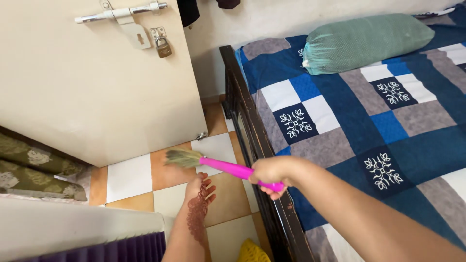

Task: Sweeping the floor and under furniture using a small hand broom.

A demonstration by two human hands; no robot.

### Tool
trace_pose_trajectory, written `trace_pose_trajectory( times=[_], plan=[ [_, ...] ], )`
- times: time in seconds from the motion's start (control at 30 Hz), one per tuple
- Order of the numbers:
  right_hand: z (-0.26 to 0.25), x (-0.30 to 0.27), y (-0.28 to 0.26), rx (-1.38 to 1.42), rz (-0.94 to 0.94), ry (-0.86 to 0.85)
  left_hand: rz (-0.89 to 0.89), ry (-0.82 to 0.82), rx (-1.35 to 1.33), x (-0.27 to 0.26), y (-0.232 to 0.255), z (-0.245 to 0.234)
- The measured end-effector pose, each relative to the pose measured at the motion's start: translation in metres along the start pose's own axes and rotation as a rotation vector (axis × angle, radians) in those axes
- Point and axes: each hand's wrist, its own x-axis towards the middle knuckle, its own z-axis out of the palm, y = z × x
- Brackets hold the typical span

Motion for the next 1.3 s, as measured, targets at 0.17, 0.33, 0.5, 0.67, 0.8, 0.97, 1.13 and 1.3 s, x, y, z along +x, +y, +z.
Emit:
trace_pose_trajectory(
  times=[0.17,0.33,0.5,0.67,0.8,0.97,1.13,1.3],
  plan=[
    [0.027,0.019,0.003,-0.322,0.053,-0.019,0.014,-0.011,-0.015,-0.022,0.008,0.013],
    [0.067,0.070,-0.001,-0.429,0.112,-0.201,0.007,-0.007,-0.040,-0.025,0.006,0.000],
    [0.071,0.086,-0.013,-0.127,-0.058,-0.263,0.021,0.031,-0.034,-0.027,0.002,-0.014],
    [0.060,0.046,-0.005,-0.235,-0.051,-0.097,-0.008,0.027,-0.026,-0.049,0.002,-0.008],
    [0.088,-0.011,-0.010,-0.517,0.024,-0.005,-0.032,0.009,-0.036,-0.049,-0.007,-0.003],
    [0.096,0.031,0.003,-0.599,0.089,-0.153,-0.064,0.021,-0.014,-0.049,-0.020,-0.010],
    [0.056,0.018,-0.006,-0.443,0.029,-0.192,-0.094,-0.003,0.082,-0.055,-0.033,-0.003],
    [0.024,-0.082,-0.055,-0.869,-0.120,0.184,0.344,0.089,0.504,-0.160,0.002,0.052]
  ],
)
